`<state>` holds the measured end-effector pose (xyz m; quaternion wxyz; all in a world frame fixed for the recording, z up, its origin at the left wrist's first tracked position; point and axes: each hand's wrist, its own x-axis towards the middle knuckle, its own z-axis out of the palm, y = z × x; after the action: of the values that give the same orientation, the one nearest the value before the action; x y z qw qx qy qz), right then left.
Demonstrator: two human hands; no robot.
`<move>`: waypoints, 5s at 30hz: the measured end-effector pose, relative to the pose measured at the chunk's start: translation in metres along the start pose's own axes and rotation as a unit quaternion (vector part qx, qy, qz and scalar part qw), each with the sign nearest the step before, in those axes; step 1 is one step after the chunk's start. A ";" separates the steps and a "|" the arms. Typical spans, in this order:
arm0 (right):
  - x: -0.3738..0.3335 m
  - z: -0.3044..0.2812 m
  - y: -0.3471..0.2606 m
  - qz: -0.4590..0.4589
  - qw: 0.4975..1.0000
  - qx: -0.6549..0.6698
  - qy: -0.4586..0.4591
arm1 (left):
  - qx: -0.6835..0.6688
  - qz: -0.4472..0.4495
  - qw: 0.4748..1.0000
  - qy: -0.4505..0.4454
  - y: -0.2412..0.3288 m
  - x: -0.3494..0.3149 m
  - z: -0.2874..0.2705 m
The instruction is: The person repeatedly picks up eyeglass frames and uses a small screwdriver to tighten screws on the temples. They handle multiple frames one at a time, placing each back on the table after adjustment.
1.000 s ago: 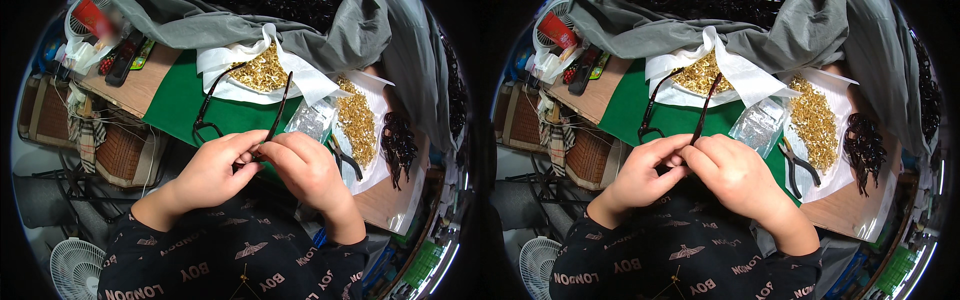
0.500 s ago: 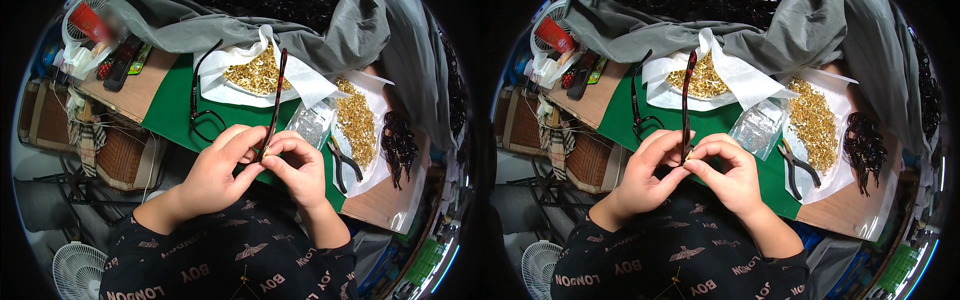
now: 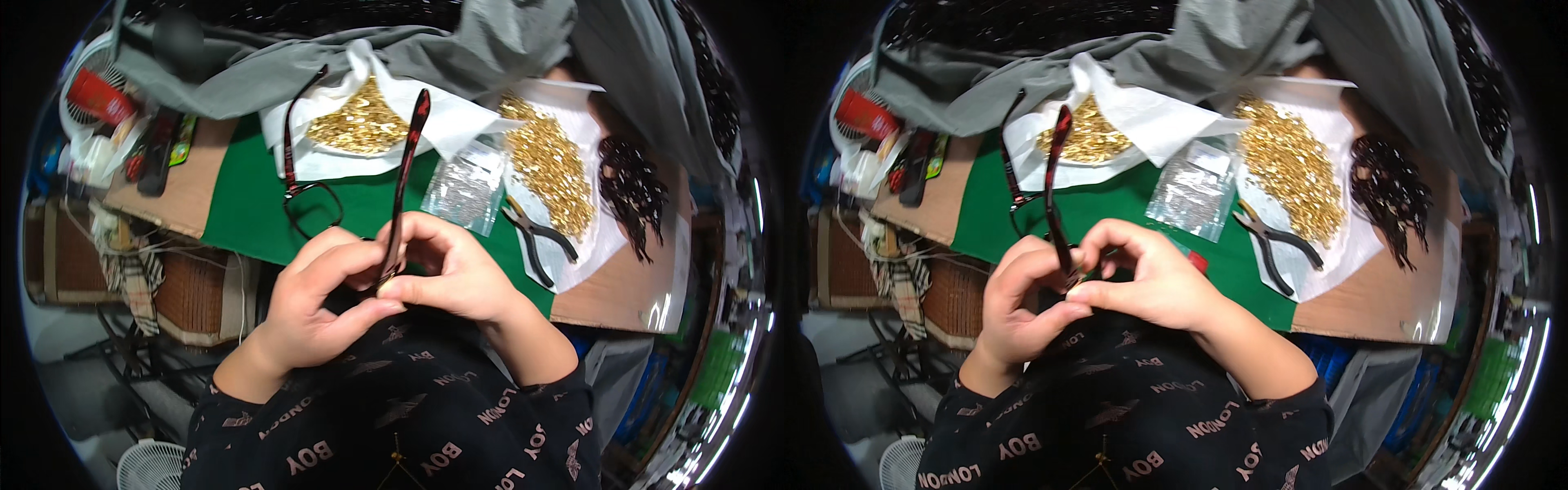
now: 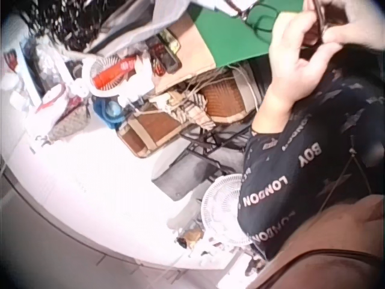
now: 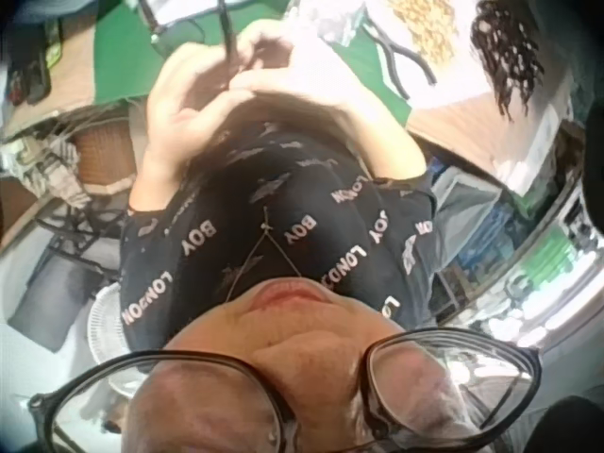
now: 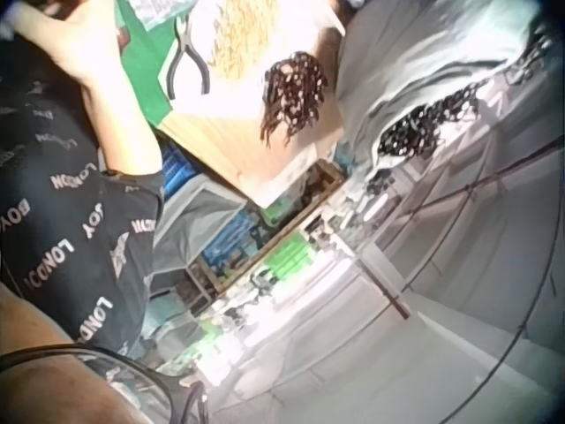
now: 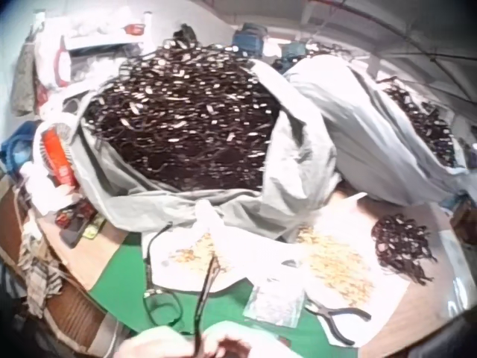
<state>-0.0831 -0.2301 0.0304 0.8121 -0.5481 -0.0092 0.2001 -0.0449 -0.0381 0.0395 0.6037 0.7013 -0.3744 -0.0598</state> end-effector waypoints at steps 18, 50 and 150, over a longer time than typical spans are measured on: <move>-0.113 -0.104 -0.002 0.017 0.560 -0.771 0.302 | -0.111 -0.096 0.989 -0.018 0.008 0.014 -0.011; -0.044 0.006 -0.064 -0.052 0.754 -0.651 -0.073 | -0.112 -0.078 0.983 -0.126 0.013 0.017 -0.010; -0.031 0.001 0.017 -0.054 0.986 -0.006 0.160 | 0.427 -0.155 0.890 -0.043 -0.036 -0.010 -0.011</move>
<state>-0.1169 -0.2339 0.0224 0.8092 -0.5768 0.0899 0.0659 -0.0296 -0.0238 0.0067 0.2124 0.9372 -0.2760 -0.0172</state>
